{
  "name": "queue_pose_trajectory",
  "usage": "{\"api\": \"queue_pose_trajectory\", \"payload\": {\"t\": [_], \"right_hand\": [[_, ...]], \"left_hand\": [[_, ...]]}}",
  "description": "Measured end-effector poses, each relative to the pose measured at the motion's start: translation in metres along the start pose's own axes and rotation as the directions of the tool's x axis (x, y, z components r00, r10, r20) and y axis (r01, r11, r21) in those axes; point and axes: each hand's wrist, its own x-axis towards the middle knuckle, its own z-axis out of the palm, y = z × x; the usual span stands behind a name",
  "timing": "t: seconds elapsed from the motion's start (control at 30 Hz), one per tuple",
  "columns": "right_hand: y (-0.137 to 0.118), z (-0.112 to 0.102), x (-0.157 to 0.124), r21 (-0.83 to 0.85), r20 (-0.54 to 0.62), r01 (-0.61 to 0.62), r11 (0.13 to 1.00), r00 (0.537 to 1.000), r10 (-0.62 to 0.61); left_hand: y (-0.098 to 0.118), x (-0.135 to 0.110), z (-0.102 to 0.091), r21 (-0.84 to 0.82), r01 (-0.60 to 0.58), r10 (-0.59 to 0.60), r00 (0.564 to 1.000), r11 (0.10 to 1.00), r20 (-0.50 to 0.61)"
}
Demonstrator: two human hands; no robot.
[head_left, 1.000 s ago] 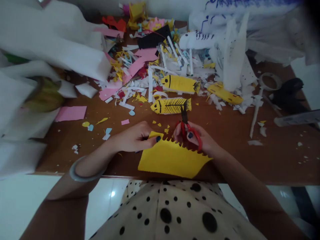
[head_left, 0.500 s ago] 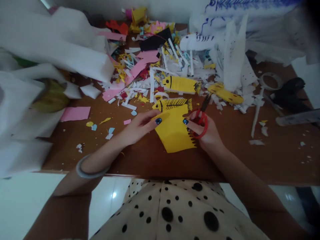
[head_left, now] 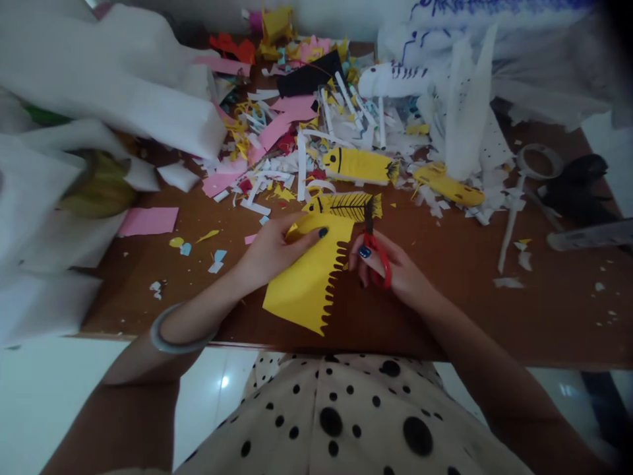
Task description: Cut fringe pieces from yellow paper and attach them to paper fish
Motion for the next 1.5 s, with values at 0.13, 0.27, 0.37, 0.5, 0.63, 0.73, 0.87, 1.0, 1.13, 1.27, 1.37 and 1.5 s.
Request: {"api": "queue_pose_trajectory", "payload": {"t": [0.13, 0.27, 0.37, 0.5, 0.63, 0.73, 0.87, 1.0, 1.13, 1.27, 1.37, 1.5], "right_hand": [[-0.016, -0.025, -0.009, -0.252, 0.129, -0.1, 0.963, 0.982, 0.136], [-0.025, -0.04, -0.014, -0.478, 0.261, -0.111, 0.871, 0.929, 0.262], [-0.028, -0.044, -0.013, -0.58, 0.351, -0.066, 0.812, 0.879, 0.322], [-0.026, -0.041, -0.01, -0.59, 0.412, -0.01, 0.807, 0.856, 0.312], [-0.023, -0.036, -0.01, -0.548, 0.415, 0.004, 0.836, 0.87, 0.268], [-0.022, -0.033, -0.01, -0.527, 0.415, 0.012, 0.85, 0.876, 0.245], [-0.021, -0.032, -0.009, -0.525, 0.395, -0.006, 0.851, 0.884, 0.25], [-0.02, -0.032, -0.008, -0.534, 0.367, -0.026, 0.845, 0.893, 0.26], [-0.022, -0.032, -0.008, -0.546, 0.372, -0.037, 0.837, 0.885, 0.281], [-0.022, -0.032, -0.008, -0.559, 0.369, -0.048, 0.828, 0.88, 0.3], [-0.021, -0.032, -0.008, -0.559, 0.361, -0.05, 0.828, 0.884, 0.297], [-0.02, -0.032, -0.008, -0.562, 0.367, -0.049, 0.826, 0.88, 0.302]], "left_hand": [[-0.001, 0.007, -0.01, 0.057, -0.028, 0.025, 0.998, 0.998, 0.051], [-0.004, 0.011, -0.019, 0.081, -0.055, 0.044, 0.99, 0.995, 0.136], [-0.004, 0.011, -0.023, 0.07, -0.059, 0.047, 0.985, 0.996, 0.166], [-0.002, 0.01, -0.025, 0.067, -0.043, 0.028, 0.976, 0.997, 0.216], [-0.001, 0.009, -0.023, 0.027, -0.036, 0.028, 0.97, 0.999, 0.242], [-0.001, 0.009, -0.021, 0.029, -0.039, 0.031, 0.97, 0.999, 0.243], [-0.001, 0.008, -0.018, 0.067, -0.059, 0.043, 0.977, 0.996, 0.211], [-0.001, 0.007, -0.016, 0.037, -0.054, 0.045, 0.977, 0.998, 0.21], [0.001, 0.006, -0.015, 0.066, -0.034, 0.022, 0.986, 0.997, 0.166], [0.003, 0.006, -0.015, 0.08, -0.023, 0.008, 0.984, 0.996, 0.18], [0.001, 0.006, -0.016, 0.12, -0.057, 0.036, 0.984, 0.991, 0.174], [-0.001, 0.006, -0.015, 0.14, -0.061, 0.037, 0.985, 0.988, 0.166]]}}
